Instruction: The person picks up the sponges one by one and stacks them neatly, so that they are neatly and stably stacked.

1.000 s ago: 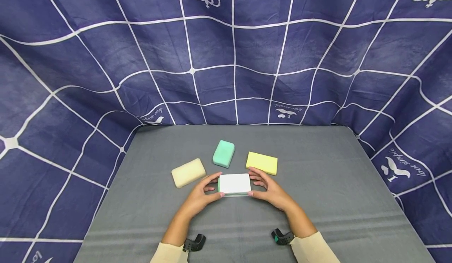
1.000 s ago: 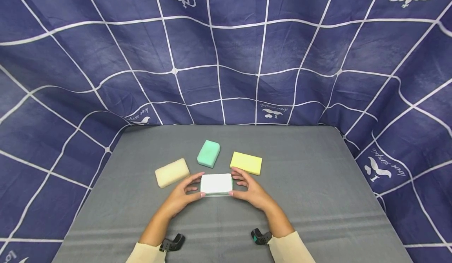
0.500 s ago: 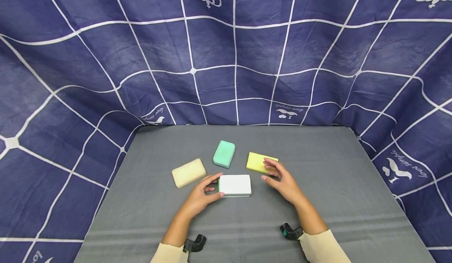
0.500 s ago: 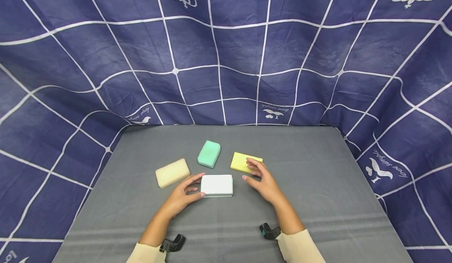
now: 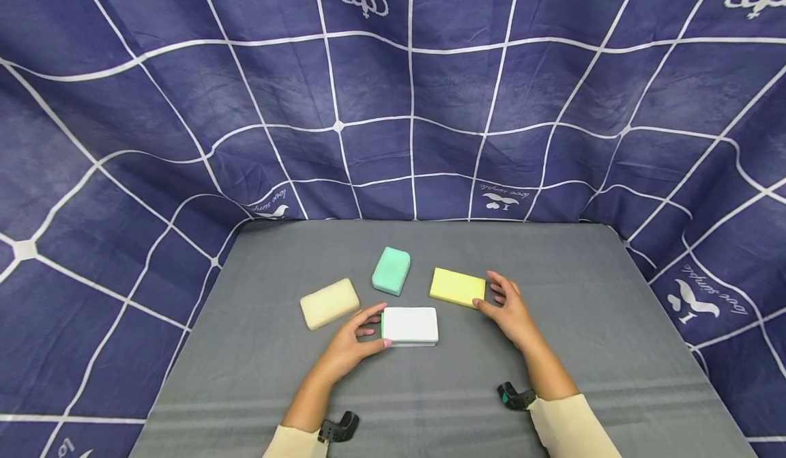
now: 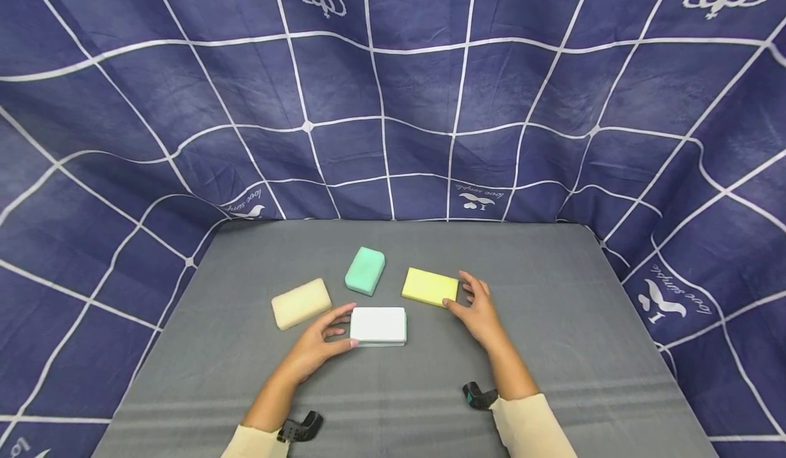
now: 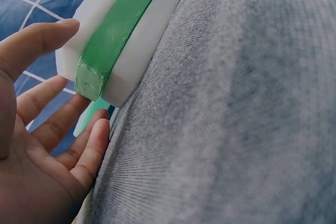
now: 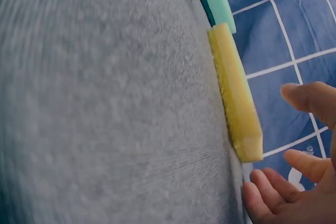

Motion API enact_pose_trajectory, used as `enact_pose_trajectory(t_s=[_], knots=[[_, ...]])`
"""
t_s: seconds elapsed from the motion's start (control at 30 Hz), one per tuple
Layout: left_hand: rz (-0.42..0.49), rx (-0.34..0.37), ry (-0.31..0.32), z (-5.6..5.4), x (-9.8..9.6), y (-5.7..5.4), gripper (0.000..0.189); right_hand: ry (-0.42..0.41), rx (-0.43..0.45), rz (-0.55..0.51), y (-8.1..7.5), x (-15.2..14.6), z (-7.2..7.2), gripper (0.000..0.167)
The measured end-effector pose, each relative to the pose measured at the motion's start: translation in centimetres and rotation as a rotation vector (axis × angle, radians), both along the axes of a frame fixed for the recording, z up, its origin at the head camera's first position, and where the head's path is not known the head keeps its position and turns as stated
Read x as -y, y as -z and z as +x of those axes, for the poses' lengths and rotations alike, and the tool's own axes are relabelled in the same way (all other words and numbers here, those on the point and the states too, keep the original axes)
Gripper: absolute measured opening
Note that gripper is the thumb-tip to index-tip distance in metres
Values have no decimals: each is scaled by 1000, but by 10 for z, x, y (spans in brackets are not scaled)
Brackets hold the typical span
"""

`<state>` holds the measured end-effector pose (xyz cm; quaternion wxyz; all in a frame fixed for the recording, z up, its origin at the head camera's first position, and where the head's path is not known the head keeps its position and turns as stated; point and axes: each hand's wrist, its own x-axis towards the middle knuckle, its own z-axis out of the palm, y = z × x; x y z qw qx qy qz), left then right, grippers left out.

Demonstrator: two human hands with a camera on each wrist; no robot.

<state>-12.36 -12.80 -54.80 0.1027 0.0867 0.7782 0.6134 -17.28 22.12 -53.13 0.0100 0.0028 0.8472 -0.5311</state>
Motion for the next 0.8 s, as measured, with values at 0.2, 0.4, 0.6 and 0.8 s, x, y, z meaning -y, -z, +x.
enact_pose_trajectory(t_s=[0.2,0.4,0.6,0.8], knots=[[-4,3,0,0,0,1,71,-25,69,24,5,-4,-5,79],[3,6,6,1,1,2,71,-49,59,106,15,-6,-6,86],[13,9,7,2,1,2,70,-51,48,139,18,-5,-5,85],[11,9,2,1,1,1,69,-40,44,153,16,-3,-5,82]])
